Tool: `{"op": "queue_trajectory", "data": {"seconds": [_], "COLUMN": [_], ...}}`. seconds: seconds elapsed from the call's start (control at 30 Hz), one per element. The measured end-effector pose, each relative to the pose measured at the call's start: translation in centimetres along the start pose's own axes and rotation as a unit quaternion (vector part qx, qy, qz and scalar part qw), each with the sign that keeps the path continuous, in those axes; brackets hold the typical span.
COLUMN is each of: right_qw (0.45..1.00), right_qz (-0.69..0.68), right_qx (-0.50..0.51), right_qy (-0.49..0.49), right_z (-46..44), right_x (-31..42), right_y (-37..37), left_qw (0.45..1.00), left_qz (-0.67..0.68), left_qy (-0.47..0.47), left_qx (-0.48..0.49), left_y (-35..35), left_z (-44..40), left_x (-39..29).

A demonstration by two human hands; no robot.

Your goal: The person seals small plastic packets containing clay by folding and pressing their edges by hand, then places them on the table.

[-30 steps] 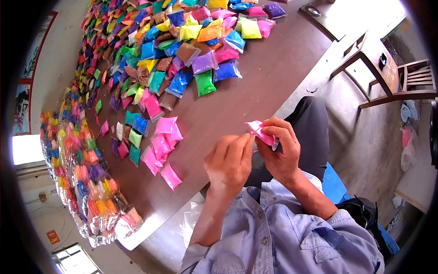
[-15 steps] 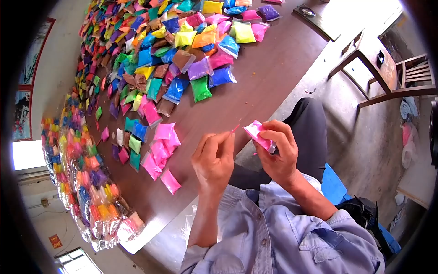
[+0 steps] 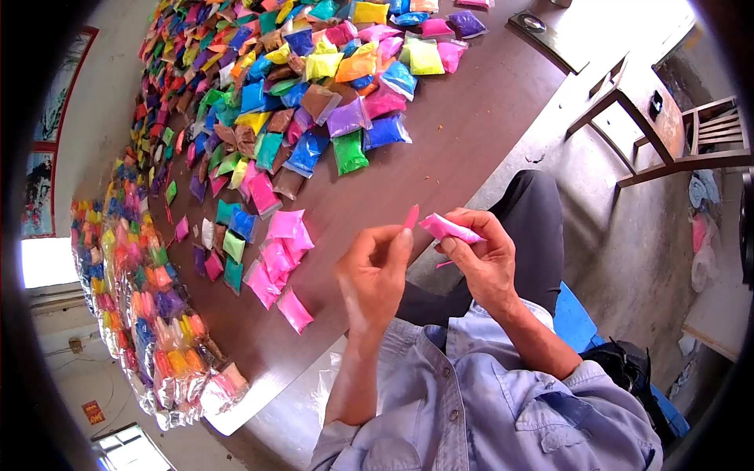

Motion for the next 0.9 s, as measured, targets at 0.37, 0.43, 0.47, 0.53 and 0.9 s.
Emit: {"op": "queue_trajectory", "data": {"seconds": [0.37,0.43,0.47,0.53,0.9], "right_qw": [0.999,0.998,0.998,0.997,0.994], "right_qz": [0.016,0.018,0.023,0.029,0.085], "right_qx": [0.015,0.018,0.018,0.017,0.025], "right_qy": [-0.047,-0.054,-0.059,-0.065,-0.068], "right_z": [-0.3,-0.3,-0.4,-0.4,-0.3], "right_x": [-0.4,-0.4,-0.3,-0.2,0.6], "right_y": [0.1,0.2,0.2,0.1,0.0], "left_qw": [0.971,0.968,0.963,0.958,0.921], "left_qz": [0.182,0.188,0.202,0.216,0.305], "left_qy": [-0.152,-0.163,-0.173,-0.184,-0.236], "left_qx": [0.041,0.043,0.044,0.046,0.059], "left_y": [0.4,0.3,0.2,0.1,-1.4], "left_z": [0.4,0.4,0.5,0.6,1.0], "left_x": [0.0,-0.1,-0.1,0.0,0.2]}}
Point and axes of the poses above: each hand's wrist, its own z-axis away from the middle knuckle, its own y-axis out of the palm, x = y × z, the point moved 1 cm from there along -z, towards the middle knuckle, and after that the axes turned 12 degrees about z, right-handed, at the moved point
